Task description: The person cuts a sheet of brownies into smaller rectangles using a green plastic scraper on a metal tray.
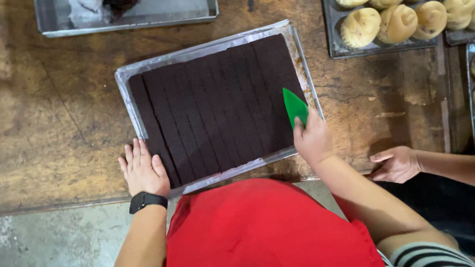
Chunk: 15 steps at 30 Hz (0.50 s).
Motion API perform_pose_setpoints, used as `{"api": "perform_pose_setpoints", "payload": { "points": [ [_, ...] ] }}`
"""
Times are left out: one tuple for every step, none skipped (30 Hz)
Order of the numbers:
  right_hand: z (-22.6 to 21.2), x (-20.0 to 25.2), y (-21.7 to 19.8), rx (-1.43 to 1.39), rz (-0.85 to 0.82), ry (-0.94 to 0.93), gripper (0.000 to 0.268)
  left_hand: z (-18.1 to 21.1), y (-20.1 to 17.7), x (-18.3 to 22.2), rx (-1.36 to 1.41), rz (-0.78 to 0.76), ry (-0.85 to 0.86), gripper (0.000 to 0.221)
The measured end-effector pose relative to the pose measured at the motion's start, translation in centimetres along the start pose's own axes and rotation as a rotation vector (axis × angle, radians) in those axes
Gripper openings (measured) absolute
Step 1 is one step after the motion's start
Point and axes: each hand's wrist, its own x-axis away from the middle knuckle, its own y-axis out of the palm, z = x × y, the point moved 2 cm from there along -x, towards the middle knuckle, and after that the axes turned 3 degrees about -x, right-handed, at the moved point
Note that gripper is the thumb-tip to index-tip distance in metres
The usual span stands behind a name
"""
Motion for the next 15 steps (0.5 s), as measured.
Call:
{"api": "perform_pose_setpoints", "payload": {
  "points": [
    [0.1,-0.6,0.4,0.006,0.009,-0.002,0.027,0.0,0.0,-0.1,-0.001,0.002,0.0,0.058],
    [0.2,-1.4,0.8,0.003,0.003,-0.007,0.027,0.0,0.1,-0.1,-0.003,0.004,0.0,0.059],
    [0.1,-2.4,1.3,0.014,0.003,0.009,0.027,0.0,0.1,-0.1,-0.006,0.005,-0.008,0.059],
    [-0.1,-3.4,1.6,0.026,0.003,0.026,0.027,0.0,0.1,-0.1,0.0,0.007,-0.003,0.059],
    [-0.3,-4.0,1.7,0.021,-0.003,0.021,0.027,0.0,0.0,-0.1,0.006,0.011,0.001,0.059],
    [-0.4,-4.6,1.7,0.015,-0.042,0.063,0.026,0.0,-0.1,-0.1,0.002,0.013,-0.006,0.059],
    [-0.6,-5.1,1.7,0.013,-0.082,0.108,0.025,0.0,-0.1,-0.1,0.004,0.014,0.006,0.059],
    [-0.8,-5.5,1.8,0.011,-0.087,0.105,0.025,0.0,-0.2,-0.1,0.006,0.016,0.019,0.059],
    [-0.9,-5.8,1.8,0.001,-0.095,0.114,0.028,0.0,-0.2,-0.1,0.006,0.014,0.014,0.059],
    [-0.9,-6.1,1.9,-0.01,-0.103,0.122,0.03,0.1,-0.1,-0.3,0.003,0.012,0.009,0.059],
    [-1.0,-6.3,2.0,-0.009,-0.112,0.126,0.03,0.1,-0.2,-0.2,-0.002,0.003,0.004,0.059],
    [-1.0,-6.6,2.1,0.026,-0.121,0.088,0.03,0.2,-0.2,-0.2,-0.003,-0.005,-0.001,0.059],
    [-1.0,-6.8,2.3,0.059,-0.129,0.053,0.029,0.1,-0.3,-0.2,-0.002,-0.009,0.002,0.059],
    [-0.9,-7.0,2.5,0.058,-0.137,0.06,0.029,0.1,-0.3,-0.1,-0.001,-0.013,0.004,0.06],
    [-0.7,-7.3,2.8,0.091,-0.196,0.12,0.031,0.2,-0.3,-0.2,-0.002,-0.021,0.004,0.06]
  ]
}}
